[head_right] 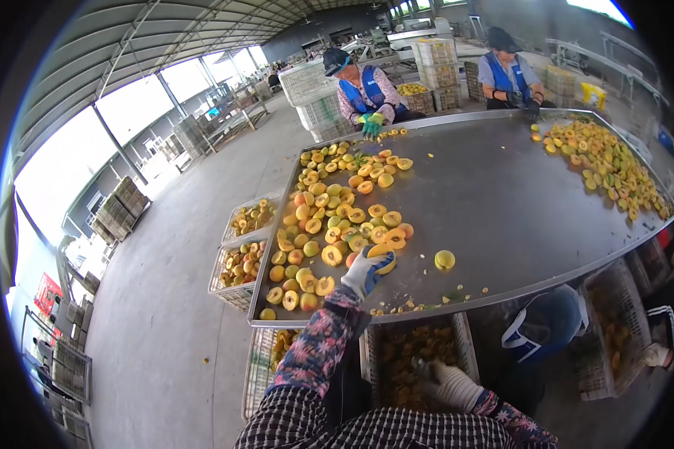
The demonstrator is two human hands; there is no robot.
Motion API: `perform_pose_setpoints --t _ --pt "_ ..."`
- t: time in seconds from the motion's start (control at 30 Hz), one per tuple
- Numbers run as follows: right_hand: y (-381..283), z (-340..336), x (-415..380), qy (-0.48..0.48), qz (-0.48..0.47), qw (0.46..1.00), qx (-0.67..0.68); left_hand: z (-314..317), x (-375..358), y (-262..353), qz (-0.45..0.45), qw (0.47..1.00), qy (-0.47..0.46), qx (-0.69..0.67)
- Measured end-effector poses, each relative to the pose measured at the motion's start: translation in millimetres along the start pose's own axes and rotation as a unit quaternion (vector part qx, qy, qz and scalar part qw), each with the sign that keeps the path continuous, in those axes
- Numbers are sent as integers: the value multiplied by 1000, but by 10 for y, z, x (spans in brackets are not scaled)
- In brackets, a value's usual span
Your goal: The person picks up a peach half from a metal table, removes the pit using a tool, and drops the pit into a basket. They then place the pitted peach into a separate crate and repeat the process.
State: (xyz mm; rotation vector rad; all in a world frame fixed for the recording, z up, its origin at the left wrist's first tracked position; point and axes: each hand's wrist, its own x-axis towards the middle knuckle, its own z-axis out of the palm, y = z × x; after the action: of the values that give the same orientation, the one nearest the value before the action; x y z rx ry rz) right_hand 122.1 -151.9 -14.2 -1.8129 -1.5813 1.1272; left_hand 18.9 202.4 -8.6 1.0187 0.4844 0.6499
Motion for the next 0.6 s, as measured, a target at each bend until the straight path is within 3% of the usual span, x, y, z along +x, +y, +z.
perform_pose_setpoints --t 0.03,0.1,0.17,0.2,0.23,0.3,0.4,0.43,0.47,0.5,0.53,0.6 --pt "193 78 5 86 -44 995 30 202 -299 71 -24 991 -9 -132" --pt "-336 -177 -49 193 -123 969 94 572 -810 135 -4 987 6 -158" --pt "-556 -336 5 267 -132 950 98 884 -1205 135 22 983 31 -181" --pt "-666 -410 38 301 -152 934 117 977 -1364 75 30 978 -11 -206" --pt "-848 -509 0 293 -148 933 147 1130 -1566 99 45 988 -29 -142" --pt "-1034 -593 34 321 -171 922 134 1259 -1701 36 7 973 -40 -227" --pt "-1110 -551 59 324 -193 926 9 1459 -1850 -87 111 981 -66 -146" --pt "-1096 -540 105 333 -192 923 9 1431 -1854 -97 210 975 -43 65" --pt "-1065 -495 134 344 -192 919 9 1362 -1906 -136 300 914 -18 272" --pt "-1047 -466 145 355 -193 915 10 1340 -1945 -135 374 802 10 465" --pt "-1026 -501 140 325 -180 929 18 1335 -1933 -137 402 783 6 475" --pt "-914 -502 216 285 -174 941 56 1396 -1948 -188 344 840 36 418"
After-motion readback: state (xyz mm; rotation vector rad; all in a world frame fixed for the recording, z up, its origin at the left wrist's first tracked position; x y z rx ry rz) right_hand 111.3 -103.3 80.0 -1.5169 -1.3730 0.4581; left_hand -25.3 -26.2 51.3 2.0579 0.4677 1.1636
